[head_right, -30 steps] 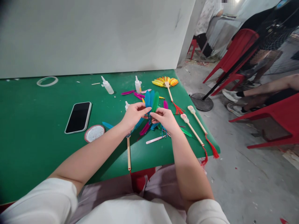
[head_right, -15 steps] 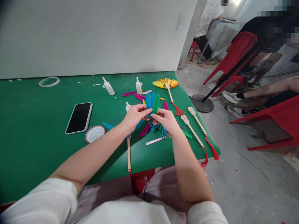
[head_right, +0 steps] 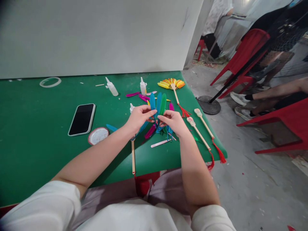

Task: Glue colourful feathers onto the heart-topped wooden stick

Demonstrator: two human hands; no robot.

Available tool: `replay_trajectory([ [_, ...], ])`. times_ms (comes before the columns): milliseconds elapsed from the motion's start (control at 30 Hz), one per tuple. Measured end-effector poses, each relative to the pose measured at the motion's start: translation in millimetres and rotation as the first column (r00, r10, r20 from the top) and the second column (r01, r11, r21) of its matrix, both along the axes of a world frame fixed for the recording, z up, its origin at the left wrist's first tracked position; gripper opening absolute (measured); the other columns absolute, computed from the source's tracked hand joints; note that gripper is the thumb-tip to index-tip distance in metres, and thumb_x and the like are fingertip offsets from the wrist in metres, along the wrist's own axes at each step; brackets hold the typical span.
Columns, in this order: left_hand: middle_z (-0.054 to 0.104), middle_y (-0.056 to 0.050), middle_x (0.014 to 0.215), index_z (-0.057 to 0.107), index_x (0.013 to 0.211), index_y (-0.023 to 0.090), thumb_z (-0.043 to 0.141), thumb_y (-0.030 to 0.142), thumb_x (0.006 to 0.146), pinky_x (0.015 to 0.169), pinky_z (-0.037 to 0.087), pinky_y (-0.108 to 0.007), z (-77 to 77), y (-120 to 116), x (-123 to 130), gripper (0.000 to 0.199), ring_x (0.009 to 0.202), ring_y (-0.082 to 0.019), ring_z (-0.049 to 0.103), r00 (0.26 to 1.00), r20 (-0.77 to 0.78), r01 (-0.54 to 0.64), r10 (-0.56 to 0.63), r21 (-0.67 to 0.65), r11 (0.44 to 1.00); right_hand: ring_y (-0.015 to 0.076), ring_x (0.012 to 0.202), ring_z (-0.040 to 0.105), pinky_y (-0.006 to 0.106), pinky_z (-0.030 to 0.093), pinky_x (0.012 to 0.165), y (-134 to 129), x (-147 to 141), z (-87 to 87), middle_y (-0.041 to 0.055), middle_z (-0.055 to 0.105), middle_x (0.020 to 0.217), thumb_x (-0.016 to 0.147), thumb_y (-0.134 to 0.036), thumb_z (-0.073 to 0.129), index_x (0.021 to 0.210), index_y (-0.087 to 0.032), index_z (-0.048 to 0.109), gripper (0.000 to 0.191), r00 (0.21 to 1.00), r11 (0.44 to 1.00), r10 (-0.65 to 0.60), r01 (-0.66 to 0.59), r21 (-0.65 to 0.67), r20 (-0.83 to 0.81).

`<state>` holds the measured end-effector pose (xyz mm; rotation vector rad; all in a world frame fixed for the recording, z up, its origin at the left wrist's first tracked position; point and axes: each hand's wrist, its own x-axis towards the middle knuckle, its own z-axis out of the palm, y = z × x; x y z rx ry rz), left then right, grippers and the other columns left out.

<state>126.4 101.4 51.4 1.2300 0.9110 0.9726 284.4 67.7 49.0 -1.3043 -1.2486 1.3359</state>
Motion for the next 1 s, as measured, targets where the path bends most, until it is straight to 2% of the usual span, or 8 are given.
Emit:
replay_trajectory([
  [200, 0.058, 0.002, 0.069, 0.054, 0.116, 0.021, 0.069, 0.024, 0.068, 0.051, 0.052, -0.021, 7.1, -23.7, -19.6, 0.050, 0.055, -0.009, 0.058, 0.996, -0.081, -0.034, 0.040, 0.075, 0.997, 0.0121, 0.051, 0.056, 0.026, 0.048, 0.052, 1.3, 26.1, -5.6, -0.0023, 0.058, 0.054, 0.064, -0.040, 0.069, 0.059, -0.018, 0.056, 0.026, 0.947, 0.999, 0.035, -0.037, -0.002, 0.319],
  [300, 0.056, 0.005, 0.063, 0.036, 0.133, 0.028, 0.067, 0.022, 0.070, 0.048, 0.051, -0.022, -4.5, -43.0, -27.1, 0.071, 0.048, -0.011, 0.058, 0.989, -0.142, 0.037, -0.035, 0.010, 0.999, 0.0136, 0.050, 0.056, 0.028, 0.046, 0.050, 5.6, 33.0, -12.5, -0.0016, 0.059, 0.054, 0.063, -0.038, 0.069, 0.066, -0.018, 0.060, 0.022, 0.873, 0.993, -0.117, 0.090, 0.079, 0.474],
  [433, 0.060, 0.002, 0.061, 0.059, 0.112, 0.026, 0.061, 0.028, 0.077, 0.055, 0.051, -0.025, -28.0, -60.4, -25.1, 0.035, 0.052, -0.013, 0.061, 0.919, -0.357, 0.190, -0.165, 0.033, 0.981, 0.0146, 0.047, 0.057, 0.028, 0.046, 0.043, 10.0, 28.5, -13.1, -0.0017, 0.060, 0.059, 0.066, -0.041, 0.066, 0.087, -0.020, 0.059, 0.030, 0.893, 0.957, -0.291, 0.265, 0.121, 0.343],
  [533, 0.064, 0.000, 0.066, 0.066, 0.103, 0.024, 0.056, 0.032, 0.081, 0.062, 0.048, -0.026, -31.2, -64.7, -23.3, 0.025, 0.059, -0.015, 0.062, 0.847, -0.514, 0.246, -0.136, 0.152, 0.957, 0.0137, 0.040, 0.055, 0.024, 0.040, 0.035, 7.3, 17.6, -5.2, -0.0039, 0.057, 0.054, 0.072, -0.044, 0.061, 0.094, -0.023, 0.054, 0.032, 0.924, 0.950, -0.309, 0.288, 0.125, 0.225],
  [633, 0.064, -0.002, 0.075, 0.063, 0.110, 0.025, 0.055, 0.038, 0.082, 0.066, 0.045, -0.026, -18.3, -67.2, -30.4, 0.032, 0.067, -0.015, 0.059, 0.800, -0.600, 0.228, 0.013, 0.324, 0.918, 0.0098, 0.031, 0.047, 0.021, 0.032, 0.029, -2.4, 0.3, 4.9, -0.0060, 0.055, 0.049, 0.075, -0.046, 0.057, 0.090, -0.024, 0.052, 0.028, 0.959, 0.966, -0.235, 0.212, 0.148, 0.157],
  [733, 0.060, -0.002, 0.079, 0.058, 0.117, 0.024, 0.056, 0.044, 0.081, 0.064, 0.044, -0.024, -5.4, -70.3, -46.5, 0.042, 0.064, -0.013, 0.053, 0.850, -0.518, 0.126, 0.099, 0.382, 0.916, 0.0083, 0.030, 0.046, 0.020, 0.031, 0.028, -16.7, -25.2, 11.5, -0.0059, 0.054, 0.048, 0.074, -0.048, 0.059, 0.080, -0.023, 0.054, 0.026, 0.991, 0.993, -0.052, 0.039, 0.113, 0.121],
  [867, 0.057, -0.002, 0.078, 0.066, 0.088, 0.018, 0.054, 0.045, 0.081, 0.051, 0.042, -0.020, -8.7, -72.7, -71.3, 0.030, 0.055, -0.008, 0.048, 0.955, -0.275, -0.045, 0.115, 0.248, 0.968, 0.0085, 0.035, 0.050, 0.019, 0.036, 0.032, -31.4, -63.2, 9.8, -0.0049, 0.056, 0.051, 0.074, -0.048, 0.059, 0.076, -0.021, 0.056, 0.027, 0.975, 0.985, 0.170, -0.173, 0.014, 0.142],
  [1000, 0.056, -0.001, 0.072, 0.062, 0.069, 0.015, 0.059, 0.040, 0.078, 0.040, 0.039, -0.018, -19.7, -70.0, -89.6, 0.027, 0.047, -0.006, 0.046, 0.971, -0.150, -0.174, 0.188, 0.102, 0.980, 0.0085, 0.043, 0.054, 0.018, 0.039, 0.036, -35.5, -88.7, 0.6, -0.0034, 0.058, 0.056, 0.075, -0.044, 0.058, 0.075, -0.021, 0.060, 0.023, 0.959, 0.979, 0.194, -0.204, 0.028, 0.209],
])
